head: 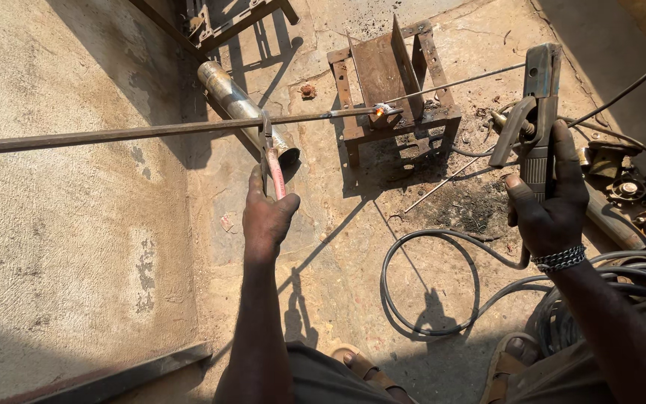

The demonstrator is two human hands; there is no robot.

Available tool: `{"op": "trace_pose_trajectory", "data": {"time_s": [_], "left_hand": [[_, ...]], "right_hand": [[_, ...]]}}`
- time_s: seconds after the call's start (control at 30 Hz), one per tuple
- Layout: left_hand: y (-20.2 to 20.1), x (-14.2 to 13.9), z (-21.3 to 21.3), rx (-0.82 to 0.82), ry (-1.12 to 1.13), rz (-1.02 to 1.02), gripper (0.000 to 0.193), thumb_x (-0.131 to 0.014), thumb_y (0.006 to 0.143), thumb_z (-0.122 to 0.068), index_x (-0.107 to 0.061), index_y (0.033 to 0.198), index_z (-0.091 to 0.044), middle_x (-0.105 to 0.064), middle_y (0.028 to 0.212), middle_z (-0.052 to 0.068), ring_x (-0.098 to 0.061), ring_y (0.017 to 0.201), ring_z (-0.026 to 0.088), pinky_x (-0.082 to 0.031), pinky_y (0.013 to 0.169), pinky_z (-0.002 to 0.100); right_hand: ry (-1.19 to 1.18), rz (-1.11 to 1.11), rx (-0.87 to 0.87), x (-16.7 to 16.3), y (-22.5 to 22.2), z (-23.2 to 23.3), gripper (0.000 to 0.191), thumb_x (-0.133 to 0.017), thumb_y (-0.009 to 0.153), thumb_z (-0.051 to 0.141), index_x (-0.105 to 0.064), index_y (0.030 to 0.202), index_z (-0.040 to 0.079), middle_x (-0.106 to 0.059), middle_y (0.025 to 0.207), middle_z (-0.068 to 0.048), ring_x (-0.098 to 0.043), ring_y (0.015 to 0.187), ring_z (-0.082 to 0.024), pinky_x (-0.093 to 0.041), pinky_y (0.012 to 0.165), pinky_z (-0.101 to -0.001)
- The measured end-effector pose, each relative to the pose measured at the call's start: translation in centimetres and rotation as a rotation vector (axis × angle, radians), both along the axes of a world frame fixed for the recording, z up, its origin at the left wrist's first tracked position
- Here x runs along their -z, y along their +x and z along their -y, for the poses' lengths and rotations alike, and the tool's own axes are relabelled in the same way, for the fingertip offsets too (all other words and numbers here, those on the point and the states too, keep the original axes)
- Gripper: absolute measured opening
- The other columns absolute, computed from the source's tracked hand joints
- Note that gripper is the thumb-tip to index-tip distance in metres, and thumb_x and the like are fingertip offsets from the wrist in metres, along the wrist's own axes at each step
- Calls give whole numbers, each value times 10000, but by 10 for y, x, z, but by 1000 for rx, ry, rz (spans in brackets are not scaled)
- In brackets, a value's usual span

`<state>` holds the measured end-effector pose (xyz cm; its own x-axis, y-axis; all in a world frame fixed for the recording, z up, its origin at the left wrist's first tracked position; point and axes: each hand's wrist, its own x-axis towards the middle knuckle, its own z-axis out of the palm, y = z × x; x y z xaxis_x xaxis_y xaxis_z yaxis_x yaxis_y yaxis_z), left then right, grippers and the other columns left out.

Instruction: The person welds a vertical metal rod to a rectangular metal frame using a welding torch and filler rod. They hold the rod with pliers, apply the torch to create weld beads, and later reposition the rod to weld a horizontal section.

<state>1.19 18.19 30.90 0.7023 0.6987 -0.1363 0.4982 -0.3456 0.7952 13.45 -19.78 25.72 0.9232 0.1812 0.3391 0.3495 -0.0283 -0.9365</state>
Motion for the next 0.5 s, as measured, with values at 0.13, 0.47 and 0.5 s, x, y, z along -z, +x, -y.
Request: {"op": "trace_pose_trajectory", "data": {"time_s": [0.13, 0.47, 0.5], "left_hand": [[0, -6, 1, 18, 95, -40, 1041, -701, 588, -256, -365, 1565, -128, -645, 1328, 231, -684, 1136, 354, -518, 992, 437], [0, -20, 4, 109, 273, -161, 1080, -728, 594, -164, -323, 1595, -184, -594, 1278, 259, -649, 1151, 392, -523, 977, 495], [-1, -19, 4, 100, 255, -182, 1081, -722, 594, -167, -320, 1597, -196, -596, 1273, 250, -660, 1140, 390, -534, 975, 494]], "right_hand": [[7, -9, -1, 1, 0, 0, 817, -597, 997, -35, -262, 1725, 121, -624, 1371, -142, -568, 656, -88, -505, 529, -262], [-20, 28, 12, 1, 0, 2, 802, -616, 1002, -18, -271, 1717, 96, -633, 1321, -149, -575, 640, -80, -506, 539, -259], [-38, 39, 18, 1, 0, 2, 798, -620, 1001, -13, -272, 1712, 90, -639, 1307, -148, -576, 638, -80, -508, 538, -258]]}}
